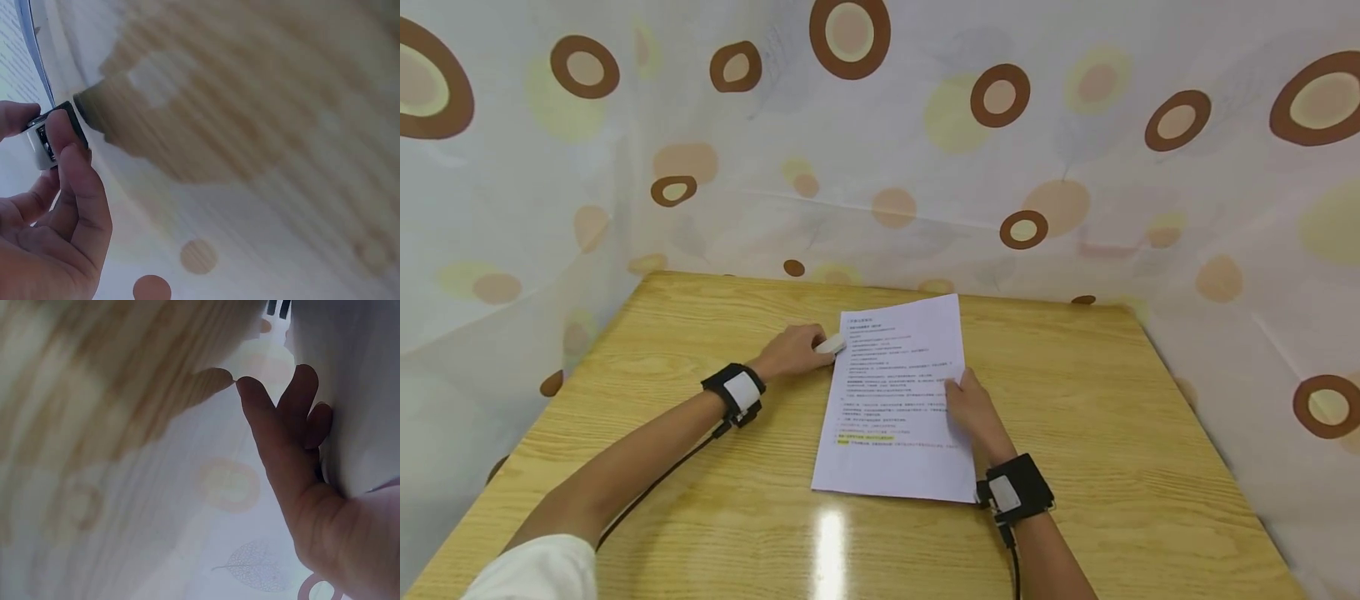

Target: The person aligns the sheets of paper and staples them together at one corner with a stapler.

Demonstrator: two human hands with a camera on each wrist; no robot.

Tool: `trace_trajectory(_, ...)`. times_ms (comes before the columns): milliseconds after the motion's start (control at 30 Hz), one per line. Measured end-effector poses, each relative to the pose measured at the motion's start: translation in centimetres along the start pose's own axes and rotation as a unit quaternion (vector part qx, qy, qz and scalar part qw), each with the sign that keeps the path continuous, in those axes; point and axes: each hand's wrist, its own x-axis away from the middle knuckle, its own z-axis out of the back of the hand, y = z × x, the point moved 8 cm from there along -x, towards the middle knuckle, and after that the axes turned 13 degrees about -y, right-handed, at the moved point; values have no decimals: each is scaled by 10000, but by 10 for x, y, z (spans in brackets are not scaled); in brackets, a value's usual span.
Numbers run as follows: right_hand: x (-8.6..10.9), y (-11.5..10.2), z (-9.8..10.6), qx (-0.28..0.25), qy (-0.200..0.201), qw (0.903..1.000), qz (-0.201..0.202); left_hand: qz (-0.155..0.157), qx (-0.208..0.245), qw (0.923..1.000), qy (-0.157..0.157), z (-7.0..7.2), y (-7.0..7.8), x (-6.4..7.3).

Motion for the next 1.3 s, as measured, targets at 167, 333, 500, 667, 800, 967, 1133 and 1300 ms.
trace_trajectory(167, 1, 0, 0, -64, -60, 10000, -19, -91, -43, 9998, -152, -6, 5, -2)
trace_trajectory(333, 0, 2, -1, -146, -120, 9998, -5, -10, -113, 9999, -22, -5, 4, -7)
trace_trajectory(500, -1, 2, -1, -210, -155, 9996, 134, 3, -61, 10000, 13, -3, 6, -11)
trace_trajectory(667, 0, -2, -1, -227, -228, 9990, 304, -7, -39, 9999, 133, 1, 8, -15)
trace_trajectory(800, 0, -4, -2, -309, -278, 9984, 371, 67, -107, 9996, 258, 4, 7, -19)
trace_trajectory(967, -1, -3, -2, -287, -266, 9988, 290, 211, -91, 9990, 381, 5, 4, -25)
trace_trajectory(1133, -2, 0, -2, -224, -282, 9990, 275, 439, -69, 9984, 339, 3, 0, -30)
trace_trajectory(1300, -4, 2, -2, -197, -281, 9991, 262, 540, 74, 9971, 527, 9, 0, -34)
